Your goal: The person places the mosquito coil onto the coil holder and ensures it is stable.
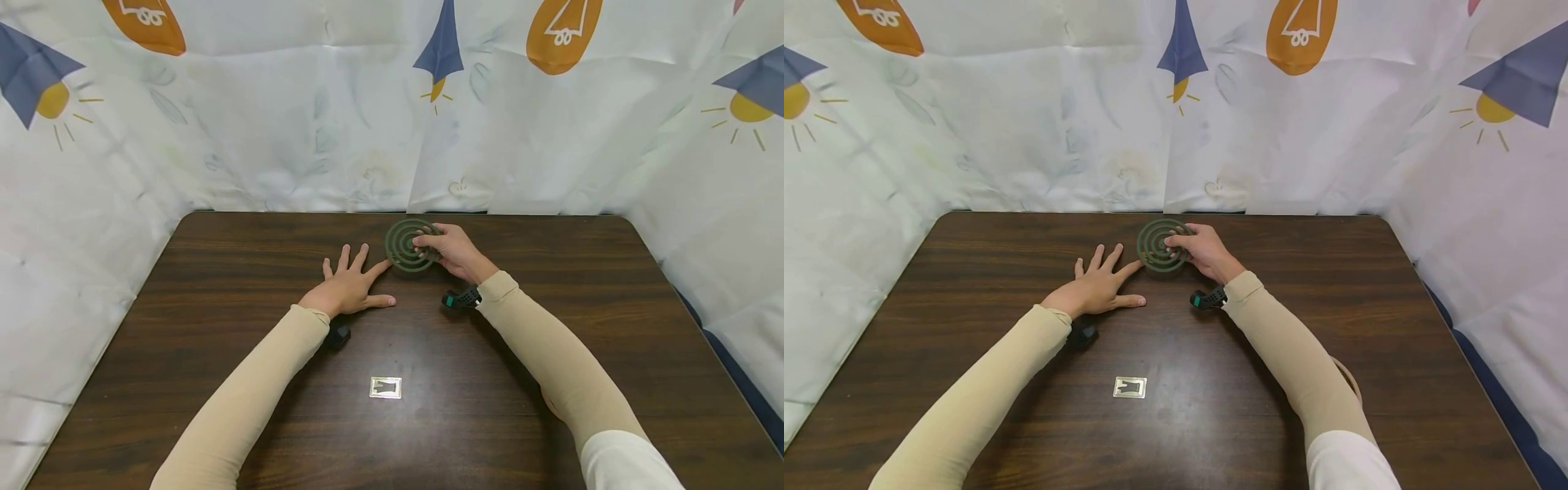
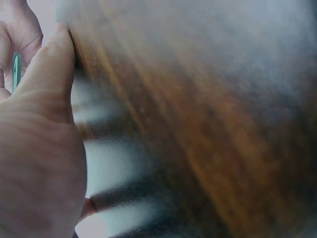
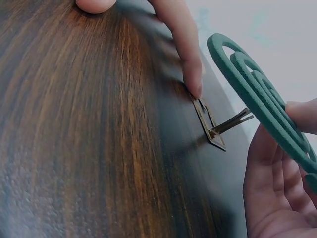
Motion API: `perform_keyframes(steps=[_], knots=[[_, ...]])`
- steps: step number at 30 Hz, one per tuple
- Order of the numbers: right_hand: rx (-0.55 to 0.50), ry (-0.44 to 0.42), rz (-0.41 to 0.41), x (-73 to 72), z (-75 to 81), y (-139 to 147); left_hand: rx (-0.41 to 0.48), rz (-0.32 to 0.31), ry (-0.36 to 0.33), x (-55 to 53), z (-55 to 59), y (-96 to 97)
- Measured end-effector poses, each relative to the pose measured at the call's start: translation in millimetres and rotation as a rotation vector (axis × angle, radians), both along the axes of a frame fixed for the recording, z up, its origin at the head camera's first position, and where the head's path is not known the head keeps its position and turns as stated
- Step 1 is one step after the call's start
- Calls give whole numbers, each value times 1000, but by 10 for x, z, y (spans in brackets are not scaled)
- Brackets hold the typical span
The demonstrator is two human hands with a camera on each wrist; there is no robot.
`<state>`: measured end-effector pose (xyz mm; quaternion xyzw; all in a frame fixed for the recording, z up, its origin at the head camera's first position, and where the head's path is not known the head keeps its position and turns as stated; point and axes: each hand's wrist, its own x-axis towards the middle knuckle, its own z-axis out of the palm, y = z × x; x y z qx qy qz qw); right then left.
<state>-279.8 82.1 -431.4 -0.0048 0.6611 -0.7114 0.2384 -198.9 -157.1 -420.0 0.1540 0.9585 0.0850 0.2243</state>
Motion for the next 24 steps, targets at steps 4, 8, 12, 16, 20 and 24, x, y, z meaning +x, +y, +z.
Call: perform_keyframes(steps=[4,8,12,16,20,24], knots=[[-7,-9,-1,-2,-12,-11,-2,1,0,-1,-3,2],[-6,-23,-5,-9,-32,-16,-4,-1,3,-2,-8,3],[-6,-32,-9,-19,-54,-22,-6,2,2,-5,-1,5],[-3,-27,-6,-21,-60,-26,-10,5,0,-5,3,7],[6,-27,-1,-25,-67,-33,-16,9,-4,-7,2,11],[12,-31,5,-26,-71,-36,-18,11,-7,-12,-2,15]])
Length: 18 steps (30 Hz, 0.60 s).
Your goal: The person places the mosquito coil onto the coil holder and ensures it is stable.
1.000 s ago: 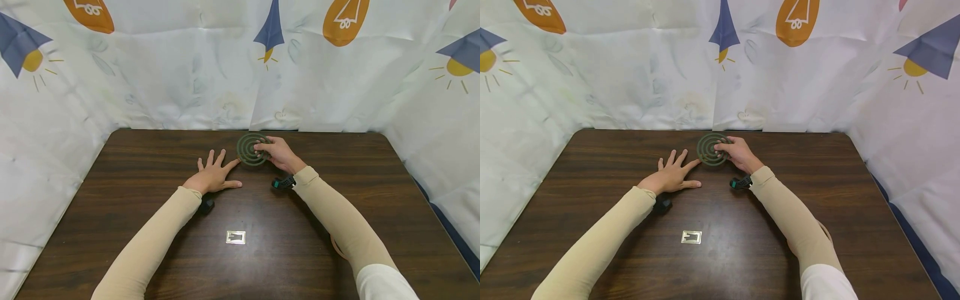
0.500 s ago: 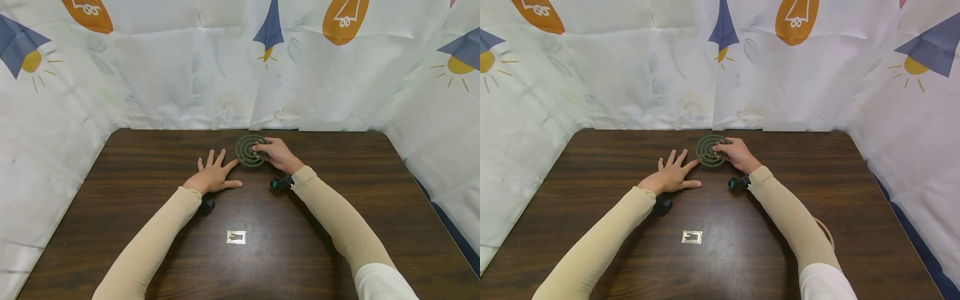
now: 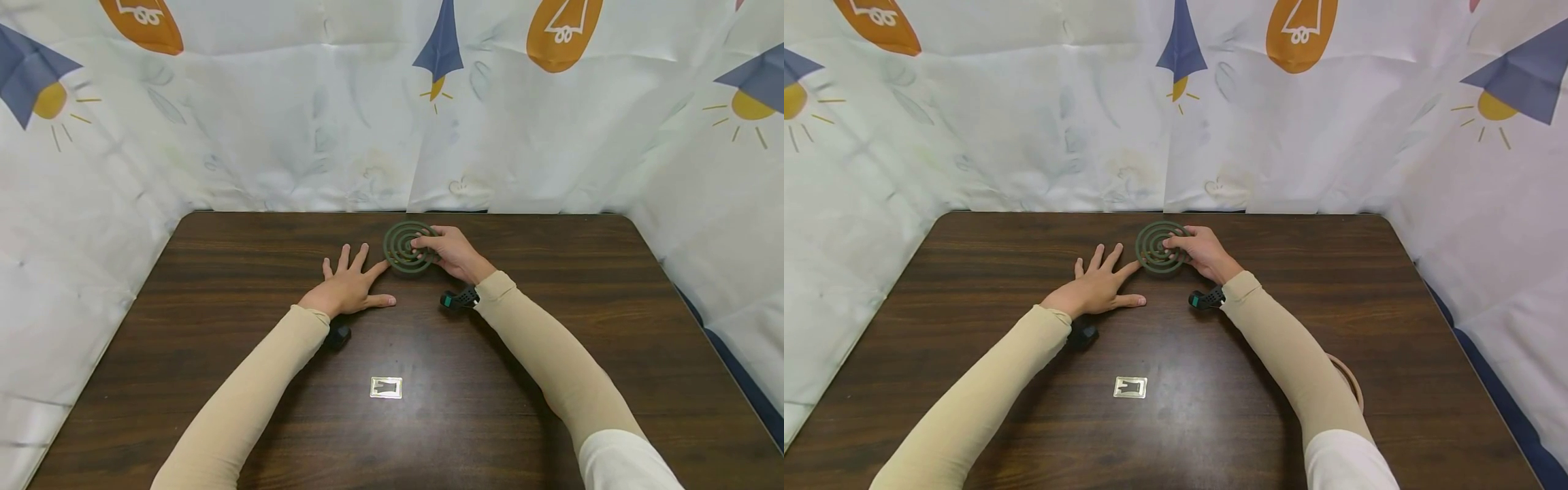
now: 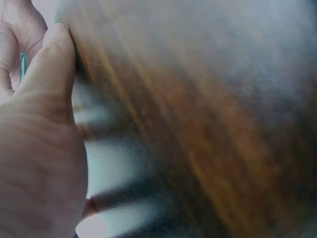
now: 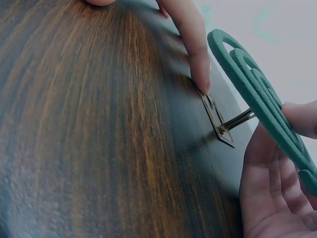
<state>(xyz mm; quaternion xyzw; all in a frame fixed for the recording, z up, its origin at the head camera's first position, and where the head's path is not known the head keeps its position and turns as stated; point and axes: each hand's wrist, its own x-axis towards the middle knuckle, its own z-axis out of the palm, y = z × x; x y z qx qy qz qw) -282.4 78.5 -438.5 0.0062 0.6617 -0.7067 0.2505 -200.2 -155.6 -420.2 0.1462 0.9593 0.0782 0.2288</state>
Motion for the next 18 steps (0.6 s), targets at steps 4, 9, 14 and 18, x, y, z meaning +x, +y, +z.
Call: perform_keyframes(steps=[4,9,14,18], knots=[[4,-3,5,-2,2,0,-3,-1,2,-1,1,0],[16,-5,7,-4,6,-3,0,-3,5,-6,-17,-3],[16,-14,0,-6,5,-4,2,-3,7,-1,-20,-2],[14,-18,2,-7,7,1,2,-4,8,4,-14,-1]])
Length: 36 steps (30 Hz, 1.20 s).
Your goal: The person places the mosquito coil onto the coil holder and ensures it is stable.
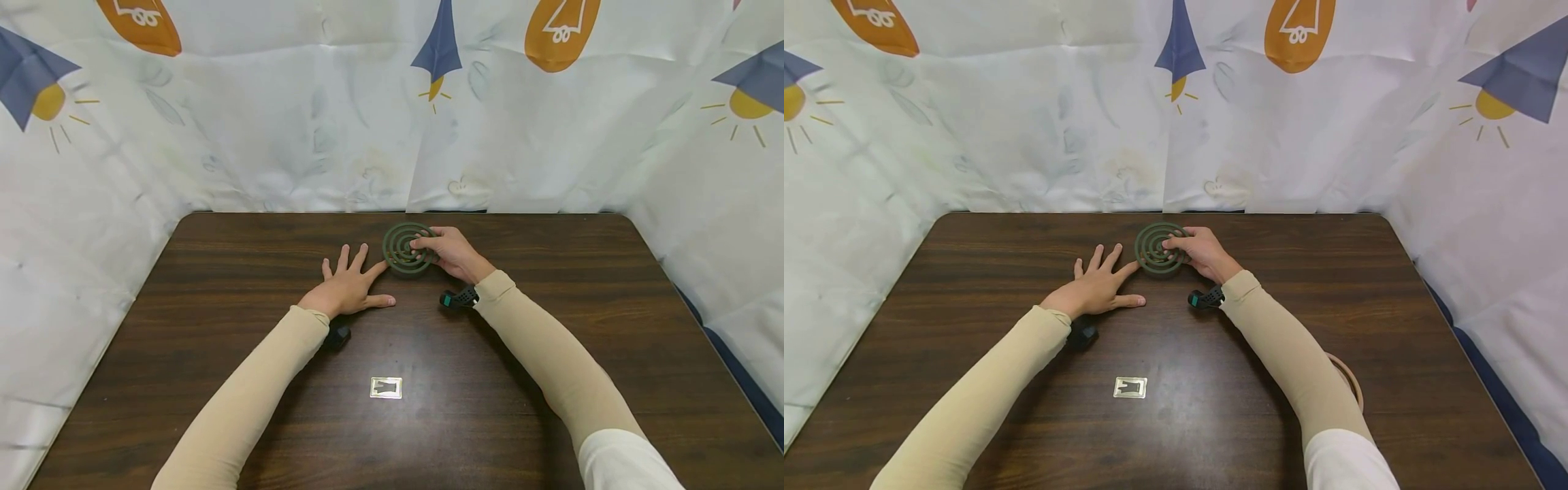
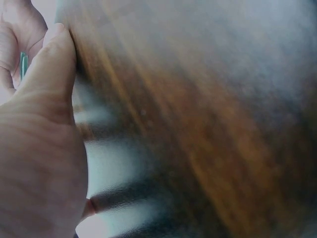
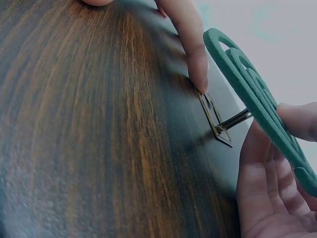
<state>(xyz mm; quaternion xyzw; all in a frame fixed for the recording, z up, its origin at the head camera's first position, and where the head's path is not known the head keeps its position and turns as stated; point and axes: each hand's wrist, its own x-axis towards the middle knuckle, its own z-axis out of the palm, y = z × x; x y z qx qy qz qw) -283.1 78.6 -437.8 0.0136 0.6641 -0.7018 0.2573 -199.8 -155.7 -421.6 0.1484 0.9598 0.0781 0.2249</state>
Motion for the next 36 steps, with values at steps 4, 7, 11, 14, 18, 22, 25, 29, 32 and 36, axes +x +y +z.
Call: perform_keyframes(steps=[4,7,11,14,18,22,25,29,32,36], knots=[[1,-2,8,-1,4,7,0,3,-5,-3,6,7],[1,-3,10,-1,7,12,2,7,-10,-8,6,11],[1,-8,8,-3,5,11,1,7,-12,-12,5,9],[-1,-13,7,-6,-4,10,0,7,-11,-10,9,9],[-11,-16,7,-6,-5,12,-2,5,-9,0,14,9],[-19,-22,4,-5,3,10,-3,4,-7,3,17,9],[-16,-26,1,-8,5,6,-4,5,-6,-1,13,8],[-2,-29,5,-9,8,5,-4,5,-3,-5,6,7],[4,-34,8,-7,11,7,-5,5,-4,-9,3,8],[-1,-44,9,-8,15,11,-10,4,1,-6,2,12]])
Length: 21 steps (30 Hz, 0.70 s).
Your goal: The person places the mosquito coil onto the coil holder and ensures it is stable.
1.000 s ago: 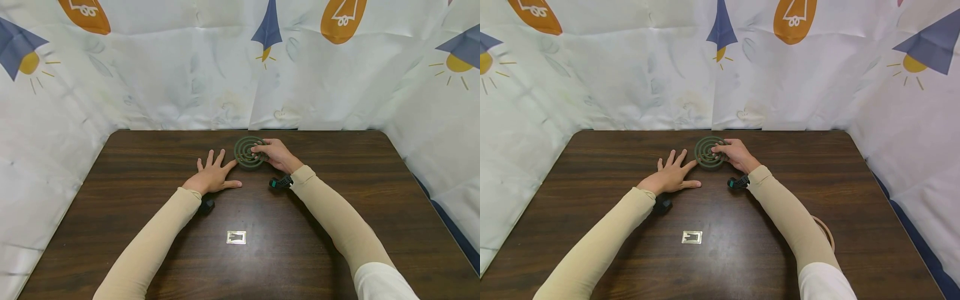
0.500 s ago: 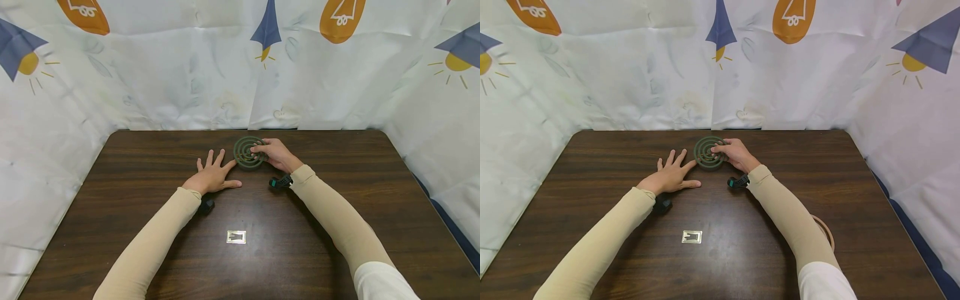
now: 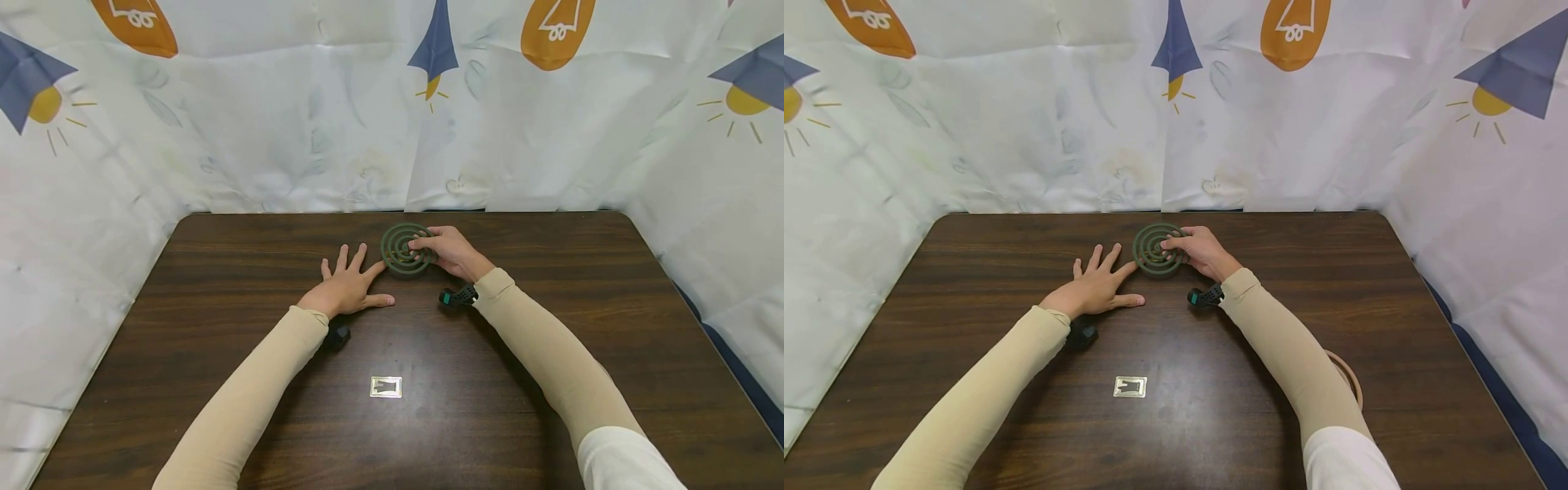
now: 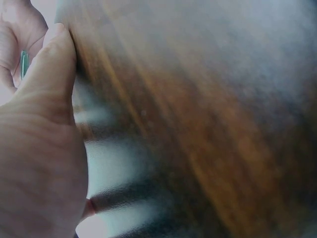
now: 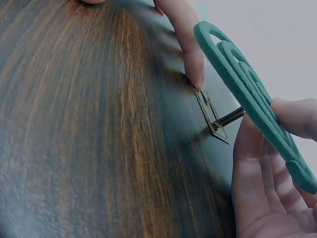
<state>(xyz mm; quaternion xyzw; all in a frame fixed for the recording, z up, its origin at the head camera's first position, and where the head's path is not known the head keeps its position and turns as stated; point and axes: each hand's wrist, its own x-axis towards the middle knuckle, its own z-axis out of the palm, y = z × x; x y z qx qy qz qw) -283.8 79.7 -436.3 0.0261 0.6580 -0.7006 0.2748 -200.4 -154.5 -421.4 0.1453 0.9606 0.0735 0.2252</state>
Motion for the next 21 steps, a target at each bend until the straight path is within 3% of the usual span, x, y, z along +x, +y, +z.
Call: perform_keyframes(steps=[21], knots=[[-11,1,-9,7,16,15,6,4,-4,17,26,7]])
